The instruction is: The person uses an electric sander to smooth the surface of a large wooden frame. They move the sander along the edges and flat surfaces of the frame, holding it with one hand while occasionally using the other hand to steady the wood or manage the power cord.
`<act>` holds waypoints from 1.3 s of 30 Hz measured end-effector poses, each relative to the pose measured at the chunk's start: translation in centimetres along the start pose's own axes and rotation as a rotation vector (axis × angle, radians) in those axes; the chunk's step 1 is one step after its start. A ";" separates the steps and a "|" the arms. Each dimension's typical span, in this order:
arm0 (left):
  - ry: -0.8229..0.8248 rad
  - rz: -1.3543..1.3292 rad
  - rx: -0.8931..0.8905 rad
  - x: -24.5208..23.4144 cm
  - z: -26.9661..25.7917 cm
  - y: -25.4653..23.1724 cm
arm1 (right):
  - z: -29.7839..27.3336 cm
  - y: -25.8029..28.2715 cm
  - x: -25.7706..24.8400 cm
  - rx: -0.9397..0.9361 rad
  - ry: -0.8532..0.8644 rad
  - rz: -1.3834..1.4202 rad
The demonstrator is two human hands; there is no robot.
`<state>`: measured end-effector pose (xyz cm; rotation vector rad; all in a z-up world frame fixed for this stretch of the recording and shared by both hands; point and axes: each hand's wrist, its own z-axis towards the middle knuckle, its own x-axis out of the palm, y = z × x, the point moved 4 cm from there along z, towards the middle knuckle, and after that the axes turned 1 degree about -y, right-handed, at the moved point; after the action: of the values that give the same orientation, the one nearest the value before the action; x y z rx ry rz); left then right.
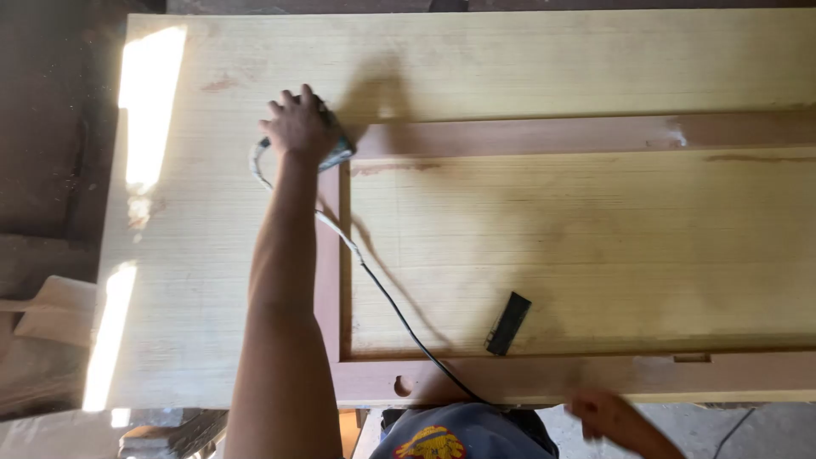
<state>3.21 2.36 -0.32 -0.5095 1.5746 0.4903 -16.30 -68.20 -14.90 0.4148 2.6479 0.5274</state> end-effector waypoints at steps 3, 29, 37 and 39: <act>0.044 -0.132 -0.023 0.4 -0.2 -3.6 | 0.8 13.4 -6.3 -0.169 -0.213 -0.244; 0.235 -1.371 0.105 12.2 -6.7 -53.6 | 14.0 30.0 -39.3 -0.248 -0.800 -0.212; 0.087 -1.484 0.300 17.6 -11.9 -48.2 | 16.6 17.1 -49.4 -0.246 -1.364 -0.677; -0.237 -0.985 0.524 18.3 -11.8 -38.1 | 15.6 15.1 -52.0 -0.157 -1.199 -0.555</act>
<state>15.32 -35.89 -18.10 -0.7048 0.9922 -0.5794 39.12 -68.83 -4.59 -0.0806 1.4398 0.1809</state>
